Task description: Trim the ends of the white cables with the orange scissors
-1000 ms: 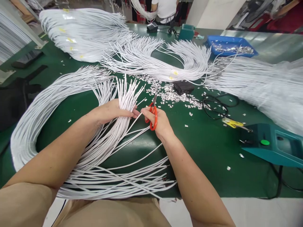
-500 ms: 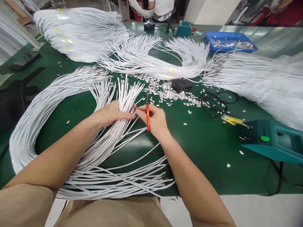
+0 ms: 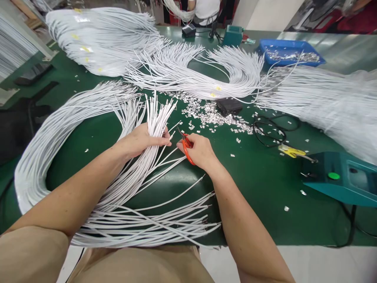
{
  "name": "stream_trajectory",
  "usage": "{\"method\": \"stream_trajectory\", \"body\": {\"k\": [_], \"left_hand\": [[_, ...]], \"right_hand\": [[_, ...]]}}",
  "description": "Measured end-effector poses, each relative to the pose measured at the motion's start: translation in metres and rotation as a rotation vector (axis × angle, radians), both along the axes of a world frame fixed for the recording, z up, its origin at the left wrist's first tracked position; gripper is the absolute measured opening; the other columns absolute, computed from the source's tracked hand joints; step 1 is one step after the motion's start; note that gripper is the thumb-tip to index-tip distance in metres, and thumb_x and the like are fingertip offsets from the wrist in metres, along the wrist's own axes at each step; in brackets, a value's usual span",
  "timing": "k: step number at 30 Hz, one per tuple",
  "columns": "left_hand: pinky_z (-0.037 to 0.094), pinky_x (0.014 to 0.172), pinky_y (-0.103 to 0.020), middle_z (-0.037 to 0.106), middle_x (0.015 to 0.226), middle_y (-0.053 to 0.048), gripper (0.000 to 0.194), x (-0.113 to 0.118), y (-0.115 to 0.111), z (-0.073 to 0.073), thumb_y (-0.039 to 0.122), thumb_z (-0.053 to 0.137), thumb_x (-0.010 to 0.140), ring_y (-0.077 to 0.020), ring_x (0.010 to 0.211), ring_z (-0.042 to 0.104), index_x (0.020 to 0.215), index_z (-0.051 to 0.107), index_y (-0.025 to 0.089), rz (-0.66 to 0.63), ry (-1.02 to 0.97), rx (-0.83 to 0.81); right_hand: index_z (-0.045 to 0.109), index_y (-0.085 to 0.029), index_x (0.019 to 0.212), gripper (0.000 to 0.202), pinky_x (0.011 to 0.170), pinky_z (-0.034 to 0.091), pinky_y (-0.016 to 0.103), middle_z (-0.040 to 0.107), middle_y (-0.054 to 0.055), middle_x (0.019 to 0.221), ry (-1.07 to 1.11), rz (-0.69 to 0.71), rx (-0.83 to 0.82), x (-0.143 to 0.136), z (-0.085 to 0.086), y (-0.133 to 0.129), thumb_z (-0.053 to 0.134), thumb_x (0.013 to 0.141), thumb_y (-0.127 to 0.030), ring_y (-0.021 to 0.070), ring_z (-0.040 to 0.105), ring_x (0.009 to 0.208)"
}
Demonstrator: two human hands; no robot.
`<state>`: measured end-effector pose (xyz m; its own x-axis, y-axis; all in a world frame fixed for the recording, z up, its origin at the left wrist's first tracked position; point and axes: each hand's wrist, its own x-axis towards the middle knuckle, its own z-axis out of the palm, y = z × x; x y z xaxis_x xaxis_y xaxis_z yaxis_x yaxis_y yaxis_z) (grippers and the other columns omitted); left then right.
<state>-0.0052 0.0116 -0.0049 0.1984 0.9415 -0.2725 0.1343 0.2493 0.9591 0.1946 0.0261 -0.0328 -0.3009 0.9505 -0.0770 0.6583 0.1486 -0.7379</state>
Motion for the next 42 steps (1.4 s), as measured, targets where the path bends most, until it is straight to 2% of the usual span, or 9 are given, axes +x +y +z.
{"method": "stream_trajectory", "body": {"k": [4,8,16,21,24,29,32,35,42], "left_hand": [[0.051,0.083,-0.035,0.061,0.075,0.001,0.029,0.001,0.001,0.000,0.023,0.079,0.062,-0.0163,0.073,0.063,0.083,0.060,0.018,-0.010,-0.012,0.029],[0.051,0.082,-0.036,0.063,0.076,-0.001,0.030,0.002,0.002,-0.001,0.027,0.079,0.060,-0.0186,0.075,0.064,0.082,0.061,0.018,0.010,0.049,0.062],[0.051,0.081,-0.036,0.067,0.078,-0.002,0.032,-0.001,0.001,-0.003,0.031,0.081,0.059,-0.0205,0.078,0.065,0.084,0.063,0.019,0.017,0.149,0.128],[0.053,0.082,-0.038,0.069,0.080,-0.002,0.036,-0.001,0.001,-0.003,0.028,0.081,0.059,-0.0217,0.077,0.069,0.088,0.062,0.019,0.044,0.090,0.064],[0.054,0.082,-0.039,0.070,0.081,-0.002,0.036,-0.001,0.001,-0.004,0.030,0.081,0.060,-0.0218,0.077,0.070,0.088,0.061,0.019,0.041,0.071,0.051],[0.051,0.082,-0.036,0.071,0.082,-0.003,0.032,0.001,0.000,-0.002,0.035,0.081,0.062,-0.0216,0.080,0.067,0.085,0.065,0.019,0.016,0.269,0.141],[0.049,0.080,-0.034,0.072,0.083,-0.003,0.029,0.004,-0.001,0.001,0.035,0.079,0.064,-0.0213,0.079,0.066,0.085,0.067,0.019,0.000,0.336,0.162],[0.050,0.081,-0.035,0.072,0.082,-0.003,0.028,0.006,-0.002,0.002,0.035,0.078,0.064,-0.0224,0.080,0.067,0.084,0.066,0.019,-0.012,0.338,0.166],[0.053,0.081,-0.038,0.069,0.079,-0.002,0.038,0.005,-0.002,-0.005,0.029,0.083,0.059,-0.0218,0.075,0.069,0.089,0.062,0.019,-0.005,-0.015,0.003]], "right_hand": [[0.056,-0.020,0.060,0.026,0.053,0.030,0.026,0.059,0.001,0.066,-0.204,0.062,0.107,-0.003,-0.001,-0.003,0.060,0.078,-0.038,0.0138,0.050,0.060],[0.061,-0.021,0.063,0.024,0.053,0.030,0.026,0.062,0.003,0.068,-0.287,0.084,0.143,-0.005,0.002,-0.006,0.058,0.081,-0.038,0.0152,0.054,0.061],[0.064,-0.021,0.070,0.023,0.054,0.030,0.027,0.066,0.004,0.073,-0.324,0.094,0.171,-0.006,0.001,-0.007,0.057,0.083,-0.038,0.0168,0.058,0.066],[0.063,-0.020,0.069,0.025,0.054,0.030,0.026,0.064,0.003,0.074,-0.285,0.104,0.171,-0.004,-0.002,-0.005,0.058,0.083,-0.039,0.0154,0.056,0.066],[0.063,-0.019,0.068,0.020,0.057,0.033,0.026,0.066,0.003,0.076,-0.157,0.095,0.129,0.000,0.000,-0.003,0.061,0.079,-0.036,0.0149,0.056,0.068],[0.070,-0.018,0.077,0.020,0.067,0.043,0.026,0.069,0.001,0.075,0.449,-0.110,-0.088,-0.004,0.008,-0.002,0.065,0.075,-0.037,0.0150,0.060,0.072],[0.071,-0.018,0.076,0.020,0.071,0.046,0.027,0.070,0.001,0.076,0.691,-0.165,-0.208,-0.010,0.008,-0.004,0.071,0.068,-0.037,0.0153,0.061,0.074],[0.071,-0.019,0.072,0.017,0.067,0.045,0.026,0.069,0.000,0.073,0.777,-0.206,-0.272,-0.014,0.005,-0.006,0.073,0.065,-0.034,0.0132,0.059,0.068],[0.071,-0.018,0.069,0.012,0.060,0.040,0.025,0.063,-0.003,0.063,0.822,-0.212,-0.362,-0.018,0.003,-0.006,0.069,0.064,-0.029,0.0097,0.049,0.058]]}}
